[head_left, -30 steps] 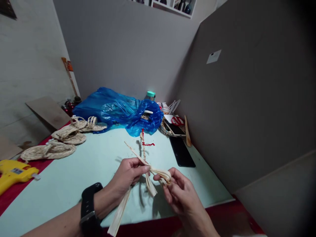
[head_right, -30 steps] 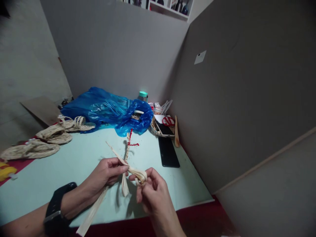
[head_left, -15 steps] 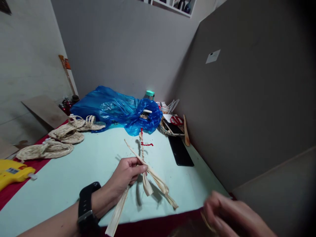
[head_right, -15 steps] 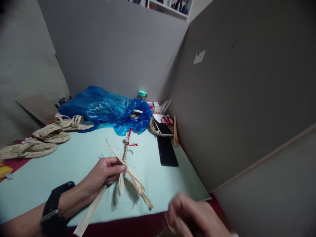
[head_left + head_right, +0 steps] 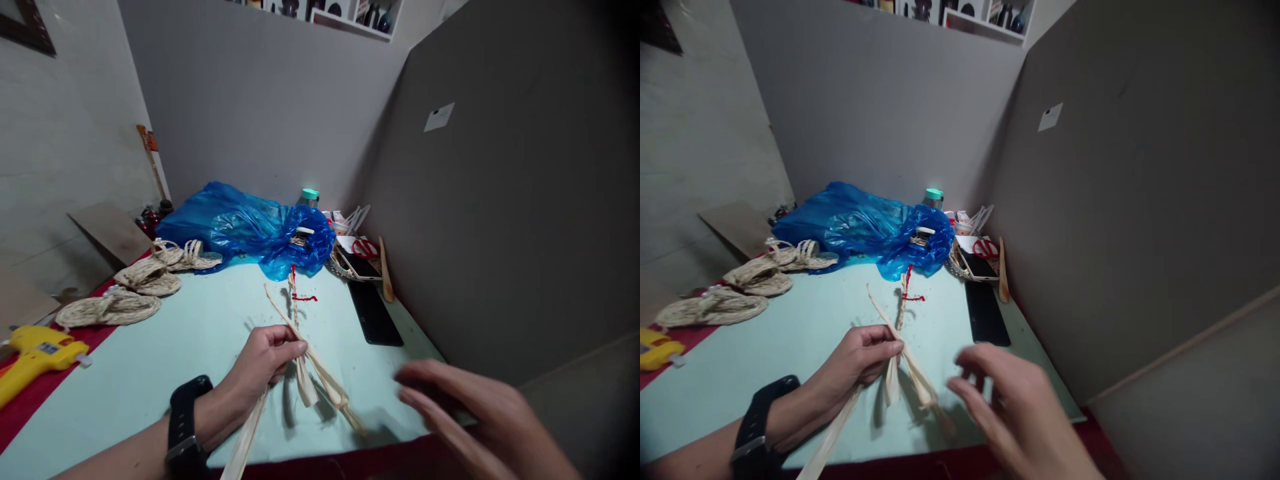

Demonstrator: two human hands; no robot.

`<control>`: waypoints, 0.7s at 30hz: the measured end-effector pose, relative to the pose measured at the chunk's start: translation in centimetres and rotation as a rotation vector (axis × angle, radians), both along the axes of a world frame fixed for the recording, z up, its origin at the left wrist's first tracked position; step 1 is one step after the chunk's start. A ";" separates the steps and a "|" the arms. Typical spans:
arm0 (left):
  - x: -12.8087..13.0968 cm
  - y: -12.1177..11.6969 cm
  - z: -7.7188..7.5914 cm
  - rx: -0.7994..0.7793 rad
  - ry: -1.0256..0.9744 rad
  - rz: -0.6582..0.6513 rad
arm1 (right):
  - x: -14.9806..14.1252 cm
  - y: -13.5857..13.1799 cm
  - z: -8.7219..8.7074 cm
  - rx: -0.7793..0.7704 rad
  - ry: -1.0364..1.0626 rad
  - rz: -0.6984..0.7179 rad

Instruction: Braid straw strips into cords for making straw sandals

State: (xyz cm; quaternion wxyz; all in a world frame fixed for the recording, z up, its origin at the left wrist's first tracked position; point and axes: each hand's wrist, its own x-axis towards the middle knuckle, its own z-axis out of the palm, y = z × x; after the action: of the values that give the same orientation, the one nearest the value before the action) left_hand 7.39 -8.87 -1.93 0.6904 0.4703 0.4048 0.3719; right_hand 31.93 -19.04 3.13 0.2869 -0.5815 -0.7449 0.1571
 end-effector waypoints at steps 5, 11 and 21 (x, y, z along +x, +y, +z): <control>-0.2 0.1 0.0 0.029 -0.009 -0.009 | -7.0 5.8 -0.2 -0.066 -0.062 0.224; -0.1 0.0 0.4 0.042 0.035 0.014 | -7.1 6.7 -2.1 -0.155 0.194 0.215; 0.0 -0.1 0.3 0.032 0.008 -0.005 | -6.9 7.2 -2.9 -0.346 0.435 0.162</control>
State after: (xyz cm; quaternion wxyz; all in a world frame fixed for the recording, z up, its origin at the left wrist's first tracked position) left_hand 7.40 -8.94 -1.67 0.6822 0.4836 0.4004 0.3747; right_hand 24.99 -11.89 0.19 0.3229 -0.5133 -0.6718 0.4253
